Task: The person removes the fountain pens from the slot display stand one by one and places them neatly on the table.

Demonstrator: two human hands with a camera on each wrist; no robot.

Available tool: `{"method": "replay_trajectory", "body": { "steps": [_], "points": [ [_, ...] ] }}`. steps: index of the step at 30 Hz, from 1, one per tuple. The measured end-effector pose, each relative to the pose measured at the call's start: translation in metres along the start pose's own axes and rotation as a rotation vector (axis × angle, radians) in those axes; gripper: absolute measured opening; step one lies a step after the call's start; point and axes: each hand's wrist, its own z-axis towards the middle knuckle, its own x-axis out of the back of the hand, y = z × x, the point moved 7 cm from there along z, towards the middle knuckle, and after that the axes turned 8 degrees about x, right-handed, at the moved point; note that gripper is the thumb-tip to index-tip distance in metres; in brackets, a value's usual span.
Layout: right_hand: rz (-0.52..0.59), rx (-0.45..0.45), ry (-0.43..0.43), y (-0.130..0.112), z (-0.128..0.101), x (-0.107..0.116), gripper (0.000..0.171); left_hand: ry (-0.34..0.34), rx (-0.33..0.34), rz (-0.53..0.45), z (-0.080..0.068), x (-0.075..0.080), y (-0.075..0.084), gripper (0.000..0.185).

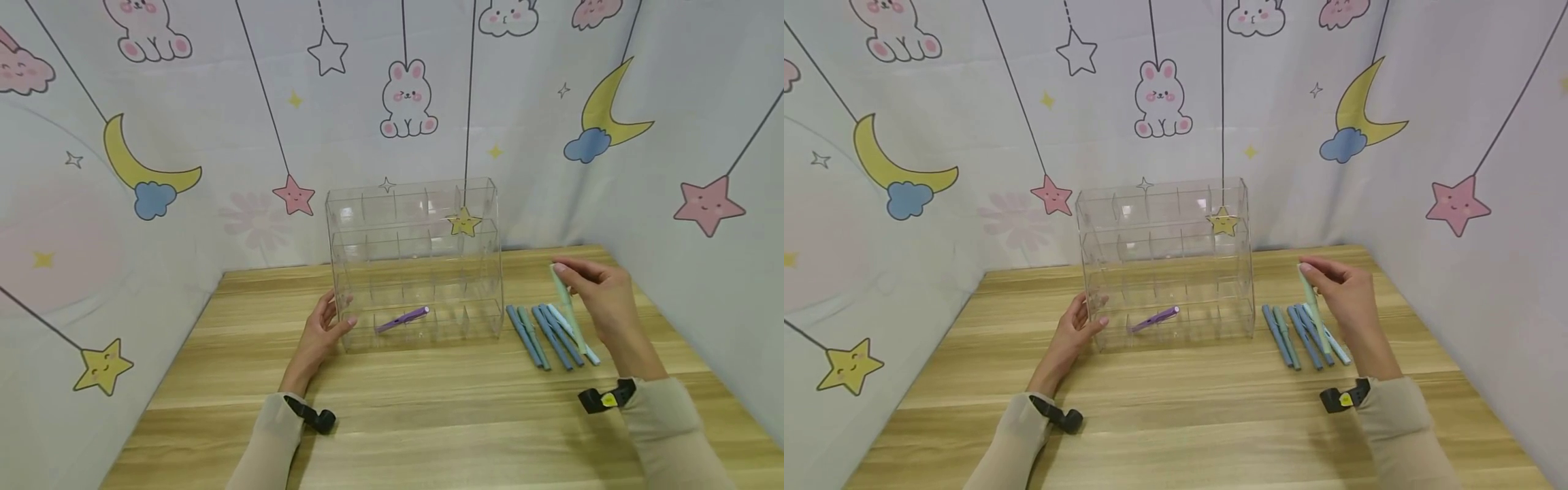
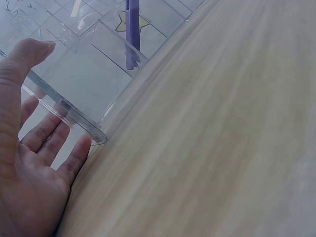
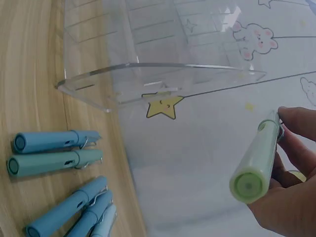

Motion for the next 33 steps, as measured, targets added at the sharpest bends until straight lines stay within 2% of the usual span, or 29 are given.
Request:
{"method": "replay_trajectory", "body": {
  "steps": [4,12,17,25,33],
  "points": [
    [-0.084,-0.024,-0.012,0.013,0.006,0.012,0.015,-0.004,-0.006,-0.005,0.000,-0.001,0.002,0.079],
    [-0.111,-0.078,-0.012,0.039,0.015,0.029,0.018,-0.009,-0.003,-0.008,-0.003,-0.003,0.002,0.081],
    [-0.204,-0.104,-0.043,0.052,0.019,0.037,0.019,0.003,-0.003,0.000,-0.002,-0.001,0.000,0.079],
    [-0.302,-0.131,-0.069,0.067,0.022,0.048,0.031,-0.001,-0.003,-0.004,-0.001,0.000,0.000,0.078],
    [-0.397,-0.211,-0.135,0.098,0.021,0.059,0.065,-0.005,-0.007,-0.005,-0.001,0.000,0.002,0.080]
  ]
}}
